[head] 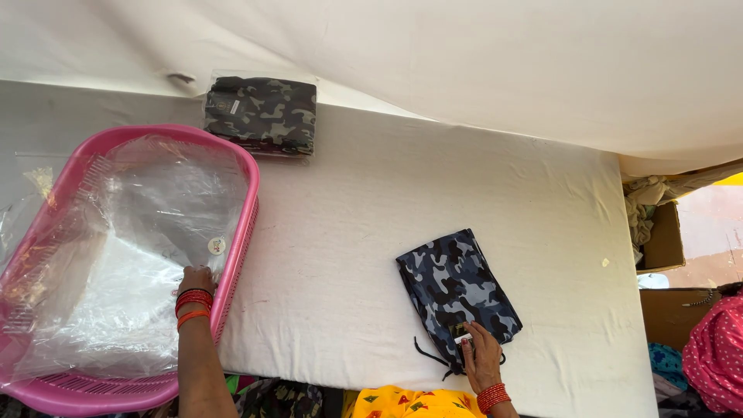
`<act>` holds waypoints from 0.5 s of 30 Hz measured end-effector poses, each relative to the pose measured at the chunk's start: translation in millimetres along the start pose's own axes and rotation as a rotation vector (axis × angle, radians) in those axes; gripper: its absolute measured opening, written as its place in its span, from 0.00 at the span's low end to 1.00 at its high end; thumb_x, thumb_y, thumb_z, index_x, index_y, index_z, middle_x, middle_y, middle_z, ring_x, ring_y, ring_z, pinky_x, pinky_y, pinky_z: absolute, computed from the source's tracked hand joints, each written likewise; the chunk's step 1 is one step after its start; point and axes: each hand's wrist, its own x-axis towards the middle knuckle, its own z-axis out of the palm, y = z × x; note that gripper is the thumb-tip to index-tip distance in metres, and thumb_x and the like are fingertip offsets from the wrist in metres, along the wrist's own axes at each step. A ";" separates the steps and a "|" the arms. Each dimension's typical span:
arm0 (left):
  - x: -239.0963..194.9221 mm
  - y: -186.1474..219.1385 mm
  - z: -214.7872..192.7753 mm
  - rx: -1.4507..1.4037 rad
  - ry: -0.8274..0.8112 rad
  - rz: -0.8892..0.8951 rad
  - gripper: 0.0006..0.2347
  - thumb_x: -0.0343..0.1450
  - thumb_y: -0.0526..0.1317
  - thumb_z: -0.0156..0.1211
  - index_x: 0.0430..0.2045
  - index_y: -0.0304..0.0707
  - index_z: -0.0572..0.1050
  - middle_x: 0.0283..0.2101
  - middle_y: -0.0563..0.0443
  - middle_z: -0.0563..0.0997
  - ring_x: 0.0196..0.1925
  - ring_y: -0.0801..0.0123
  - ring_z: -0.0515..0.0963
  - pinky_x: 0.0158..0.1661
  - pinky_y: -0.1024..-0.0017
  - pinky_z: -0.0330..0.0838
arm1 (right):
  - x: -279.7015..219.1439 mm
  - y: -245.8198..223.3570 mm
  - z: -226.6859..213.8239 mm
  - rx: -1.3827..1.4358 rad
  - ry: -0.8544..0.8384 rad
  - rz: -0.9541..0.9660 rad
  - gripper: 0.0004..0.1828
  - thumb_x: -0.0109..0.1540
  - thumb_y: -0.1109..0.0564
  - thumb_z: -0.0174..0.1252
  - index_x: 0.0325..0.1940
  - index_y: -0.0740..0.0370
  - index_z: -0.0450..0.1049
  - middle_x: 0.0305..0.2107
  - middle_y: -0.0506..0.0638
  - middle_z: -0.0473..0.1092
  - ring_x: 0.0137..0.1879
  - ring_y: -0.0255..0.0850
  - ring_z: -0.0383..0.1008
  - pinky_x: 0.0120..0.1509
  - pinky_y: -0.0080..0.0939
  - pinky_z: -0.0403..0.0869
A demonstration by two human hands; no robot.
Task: The person folds a pair of camouflage-patterned pants on a white table, smoothing the fabric and aligning the legs. They then place the folded pants into a clear plastic bag and set it aside. The process is repeated with a second pair of camouflage pants.
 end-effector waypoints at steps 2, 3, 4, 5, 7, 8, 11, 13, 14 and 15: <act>5.2 -5.4 4.5 0.022 0.018 0.065 0.14 0.71 0.48 0.65 0.50 0.51 0.79 0.58 0.36 0.72 0.56 0.41 0.82 0.60 0.49 0.79 | -3.9 1.0 -2.9 0.001 -0.007 -0.007 0.23 0.67 0.49 0.48 0.67 0.51 0.67 0.63 0.51 0.65 0.67 0.47 0.64 0.72 0.50 0.58; 8.2 -7.6 7.3 0.083 -0.037 0.018 0.19 0.69 0.51 0.67 0.53 0.50 0.76 0.57 0.39 0.73 0.58 0.44 0.80 0.59 0.48 0.76 | -4.6 1.5 -4.2 -0.003 -0.023 0.003 0.23 0.67 0.49 0.48 0.67 0.51 0.68 0.63 0.52 0.65 0.67 0.47 0.64 0.71 0.51 0.57; 11.5 -10.1 10.0 0.144 -0.091 -0.030 0.24 0.67 0.54 0.69 0.56 0.49 0.73 0.56 0.41 0.75 0.60 0.47 0.78 0.59 0.46 0.73 | -5.3 1.7 -5.1 -0.006 -0.038 0.013 0.23 0.67 0.50 0.49 0.66 0.52 0.68 0.63 0.52 0.65 0.67 0.48 0.64 0.71 0.52 0.57; -19.4 -4.2 -21.7 0.142 -0.092 -0.026 0.24 0.67 0.54 0.69 0.56 0.49 0.73 0.56 0.41 0.75 0.60 0.47 0.78 0.59 0.46 0.73 | -7.4 3.0 -4.6 -0.010 -0.036 0.014 0.23 0.67 0.50 0.49 0.66 0.52 0.68 0.63 0.52 0.65 0.67 0.48 0.64 0.71 0.52 0.57; -83.0 57.5 -105.4 0.054 -0.144 -0.265 0.40 0.64 0.53 0.75 0.70 0.57 0.56 0.64 0.48 0.68 0.69 0.43 0.65 0.63 0.29 0.58 | -11.5 3.6 -1.9 0.002 -0.029 0.035 0.21 0.67 0.50 0.49 0.65 0.51 0.69 0.62 0.51 0.66 0.67 0.47 0.65 0.70 0.51 0.58; -82.3 55.0 -102.7 0.056 -0.143 -0.256 0.40 0.64 0.53 0.75 0.70 0.57 0.56 0.64 0.48 0.68 0.69 0.43 0.65 0.63 0.29 0.58 | -13.7 5.6 -0.9 0.001 -0.022 0.042 0.21 0.67 0.50 0.49 0.65 0.51 0.69 0.62 0.51 0.66 0.67 0.47 0.65 0.70 0.51 0.58; -66.6 43.4 -89.8 0.088 -0.091 -0.280 0.50 0.60 0.59 0.75 0.74 0.68 0.43 0.73 0.39 0.48 0.75 0.36 0.50 0.53 0.27 0.64 | -20.0 4.6 3.1 -0.029 -0.045 0.080 0.20 0.67 0.51 0.50 0.63 0.51 0.70 0.61 0.51 0.67 0.65 0.47 0.65 0.69 0.51 0.59; -44.9 29.0 -69.5 0.078 -0.078 -0.236 0.44 0.60 0.54 0.78 0.70 0.56 0.56 0.67 0.38 0.64 0.66 0.40 0.68 0.52 0.49 0.78 | -22.3 -0.8 2.4 -0.001 -0.022 0.062 0.20 0.66 0.51 0.51 0.63 0.51 0.71 0.59 0.51 0.68 0.63 0.46 0.67 0.67 0.50 0.60; -30.6 21.5 -56.4 0.079 -0.077 -0.224 0.44 0.60 0.54 0.78 0.70 0.56 0.56 0.67 0.38 0.64 0.66 0.40 0.68 0.52 0.49 0.78 | -18.2 -2.2 2.9 -0.003 -0.014 0.071 0.20 0.66 0.51 0.51 0.63 0.51 0.71 0.59 0.51 0.68 0.63 0.46 0.67 0.67 0.50 0.60; -21.5 9.7 -41.5 0.109 -0.049 -0.141 0.34 0.65 0.51 0.72 0.66 0.54 0.63 0.63 0.38 0.70 0.60 0.44 0.76 0.50 0.52 0.80 | -20.6 -4.2 2.6 0.002 -0.013 0.092 0.20 0.66 0.51 0.51 0.62 0.51 0.72 0.59 0.51 0.69 0.63 0.46 0.68 0.67 0.48 0.61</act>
